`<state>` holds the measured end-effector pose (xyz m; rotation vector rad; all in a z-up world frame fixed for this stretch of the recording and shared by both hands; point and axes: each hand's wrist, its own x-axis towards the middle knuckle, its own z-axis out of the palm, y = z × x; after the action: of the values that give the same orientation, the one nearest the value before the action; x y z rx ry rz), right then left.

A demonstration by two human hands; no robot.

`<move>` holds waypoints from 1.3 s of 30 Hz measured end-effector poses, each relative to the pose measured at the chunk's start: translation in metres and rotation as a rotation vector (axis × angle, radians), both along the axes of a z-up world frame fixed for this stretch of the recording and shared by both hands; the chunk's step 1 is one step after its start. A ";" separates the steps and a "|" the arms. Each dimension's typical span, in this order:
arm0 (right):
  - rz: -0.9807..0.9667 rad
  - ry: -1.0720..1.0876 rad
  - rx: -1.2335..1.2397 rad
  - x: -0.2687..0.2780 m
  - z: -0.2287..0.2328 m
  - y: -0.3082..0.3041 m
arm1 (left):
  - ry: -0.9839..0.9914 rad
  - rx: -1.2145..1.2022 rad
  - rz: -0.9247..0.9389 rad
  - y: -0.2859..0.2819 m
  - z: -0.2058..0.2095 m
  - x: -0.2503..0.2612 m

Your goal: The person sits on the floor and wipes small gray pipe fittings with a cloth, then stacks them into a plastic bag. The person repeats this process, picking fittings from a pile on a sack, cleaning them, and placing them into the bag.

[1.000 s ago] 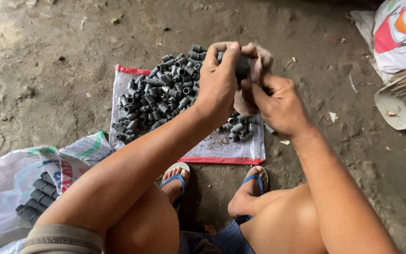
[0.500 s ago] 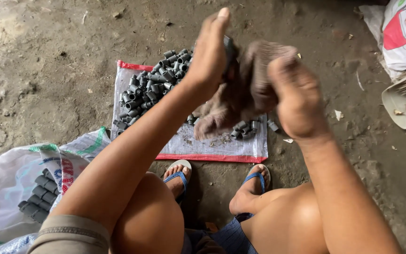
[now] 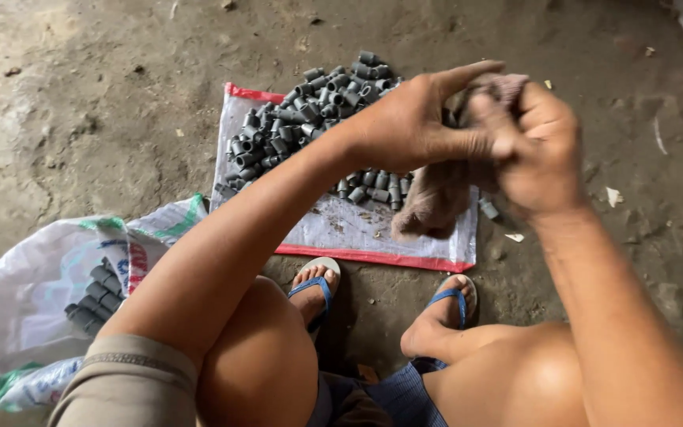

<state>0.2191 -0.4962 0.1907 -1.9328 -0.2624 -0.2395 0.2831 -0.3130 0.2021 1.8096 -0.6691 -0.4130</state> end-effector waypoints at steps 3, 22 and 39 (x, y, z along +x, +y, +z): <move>-0.067 0.272 0.340 0.004 -0.018 -0.022 | -0.329 -0.104 -0.150 0.027 -0.015 0.025; -0.247 0.689 0.754 -0.010 -0.053 -0.091 | 0.187 1.190 0.757 0.265 -0.386 -0.026; 0.125 0.621 1.023 0.015 -0.016 -0.011 | 0.382 -0.154 0.843 0.099 -0.118 -0.006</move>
<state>0.2337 -0.5070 0.1745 -0.8943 0.1479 0.2793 0.2770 -0.2136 0.0840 1.6311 0.3307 -0.1160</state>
